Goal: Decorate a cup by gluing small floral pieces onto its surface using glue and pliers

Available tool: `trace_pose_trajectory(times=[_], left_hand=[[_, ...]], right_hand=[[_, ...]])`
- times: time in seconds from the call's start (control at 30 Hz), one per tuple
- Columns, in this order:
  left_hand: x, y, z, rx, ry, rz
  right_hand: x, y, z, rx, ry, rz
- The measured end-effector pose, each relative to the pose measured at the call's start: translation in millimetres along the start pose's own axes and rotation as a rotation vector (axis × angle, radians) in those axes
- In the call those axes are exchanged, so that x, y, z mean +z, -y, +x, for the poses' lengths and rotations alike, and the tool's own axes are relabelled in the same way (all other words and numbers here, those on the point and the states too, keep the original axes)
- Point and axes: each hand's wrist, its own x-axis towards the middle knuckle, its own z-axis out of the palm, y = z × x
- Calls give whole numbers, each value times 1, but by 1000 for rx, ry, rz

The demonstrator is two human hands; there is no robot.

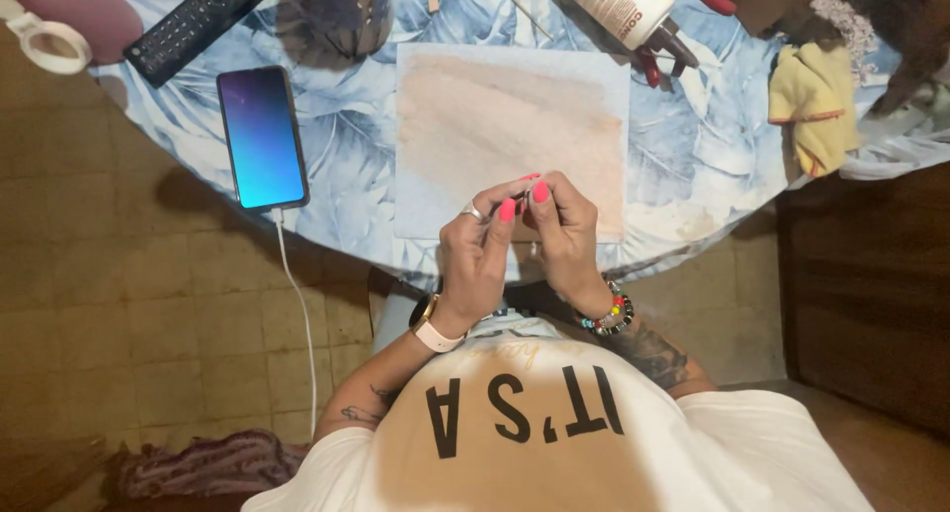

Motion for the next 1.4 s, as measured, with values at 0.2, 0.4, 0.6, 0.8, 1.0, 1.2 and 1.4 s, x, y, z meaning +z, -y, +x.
trace_pose_trajectory(times=[0.2,0.4,0.6,0.8,1.0,1.2,1.4], left_hand=[[22,9,8,-71,-122,-184],[23,1,19,-86,-96,-73],[28,3,11,-56,-113,-14],[31,10,6,-31,-100,-26],[32,15,5,-43,-90,-60],[31,17,5,-61,-82,-90],[30,19,5,-60,-72,-88]], right_hand=[[0,-5,7,14,-2,58],[-5,-8,6,24,-56,110],[-9,-6,8,-10,-117,161],[-11,-27,-2,67,-130,181],[-13,-27,-4,-32,-74,110],[-14,-25,-4,-27,-56,114],[-15,-22,-5,-15,-30,118]])
